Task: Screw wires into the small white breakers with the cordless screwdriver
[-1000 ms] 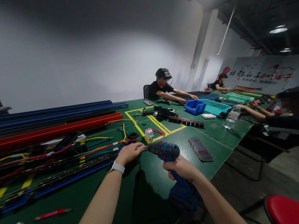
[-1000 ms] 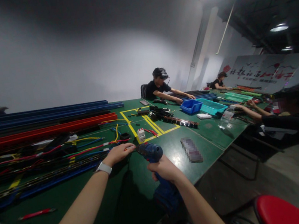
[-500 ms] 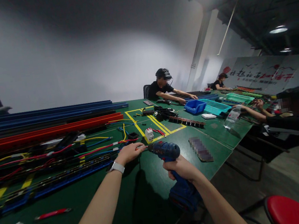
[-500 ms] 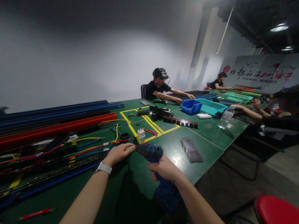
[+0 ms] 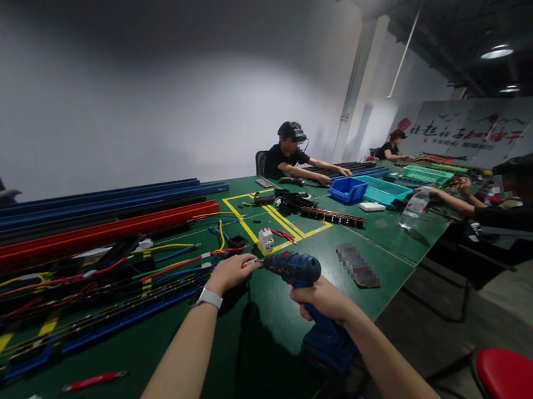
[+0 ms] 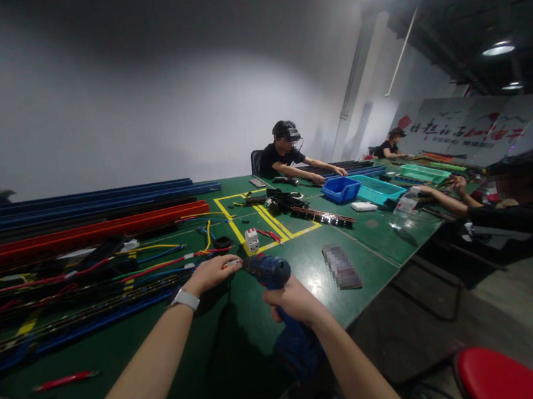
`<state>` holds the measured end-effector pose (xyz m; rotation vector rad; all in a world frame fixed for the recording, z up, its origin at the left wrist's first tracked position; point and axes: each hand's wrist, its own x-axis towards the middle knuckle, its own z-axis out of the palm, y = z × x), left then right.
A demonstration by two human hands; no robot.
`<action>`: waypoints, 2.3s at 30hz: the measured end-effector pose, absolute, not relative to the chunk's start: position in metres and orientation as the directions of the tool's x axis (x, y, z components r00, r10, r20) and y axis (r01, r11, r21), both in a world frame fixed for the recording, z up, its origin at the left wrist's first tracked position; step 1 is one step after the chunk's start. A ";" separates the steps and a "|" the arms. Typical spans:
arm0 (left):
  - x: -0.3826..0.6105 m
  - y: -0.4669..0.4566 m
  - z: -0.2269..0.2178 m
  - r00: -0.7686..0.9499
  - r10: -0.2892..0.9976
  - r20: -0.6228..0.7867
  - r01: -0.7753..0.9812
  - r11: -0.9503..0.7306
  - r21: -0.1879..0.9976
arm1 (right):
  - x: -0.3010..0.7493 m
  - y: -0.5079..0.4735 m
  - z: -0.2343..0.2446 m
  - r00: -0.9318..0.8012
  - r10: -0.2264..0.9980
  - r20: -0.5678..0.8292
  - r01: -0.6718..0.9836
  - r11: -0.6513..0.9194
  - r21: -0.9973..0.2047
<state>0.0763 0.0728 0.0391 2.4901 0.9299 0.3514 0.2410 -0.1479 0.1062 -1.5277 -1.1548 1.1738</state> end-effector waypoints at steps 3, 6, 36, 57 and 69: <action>0.077 0.074 0.037 0.740 0.669 0.073 0.558 -0.670 0.489 | 0.240 -0.147 0.108 0.121 0.976 -0.180 0.176 -0.200 -0.964; 0.077 0.075 0.036 0.737 0.673 0.064 0.564 -0.665 0.490 | 0.239 -0.148 0.109 0.141 0.973 -0.182 0.194 -0.208 -0.959; 0.077 0.075 0.036 0.749 0.658 0.078 0.549 -0.682 0.483 | 0.243 -0.147 0.103 0.106 0.984 -0.144 0.176 -0.161 -0.971; 0.077 0.076 0.034 0.751 0.654 0.087 0.535 -0.681 0.499 | 0.243 -0.147 0.103 0.116 0.981 -0.157 0.182 -0.176 -0.967; 0.078 0.074 0.035 0.751 0.652 0.104 0.526 -0.686 0.502 | 0.243 -0.145 0.105 0.093 0.981 -0.172 0.155 -0.184 -0.971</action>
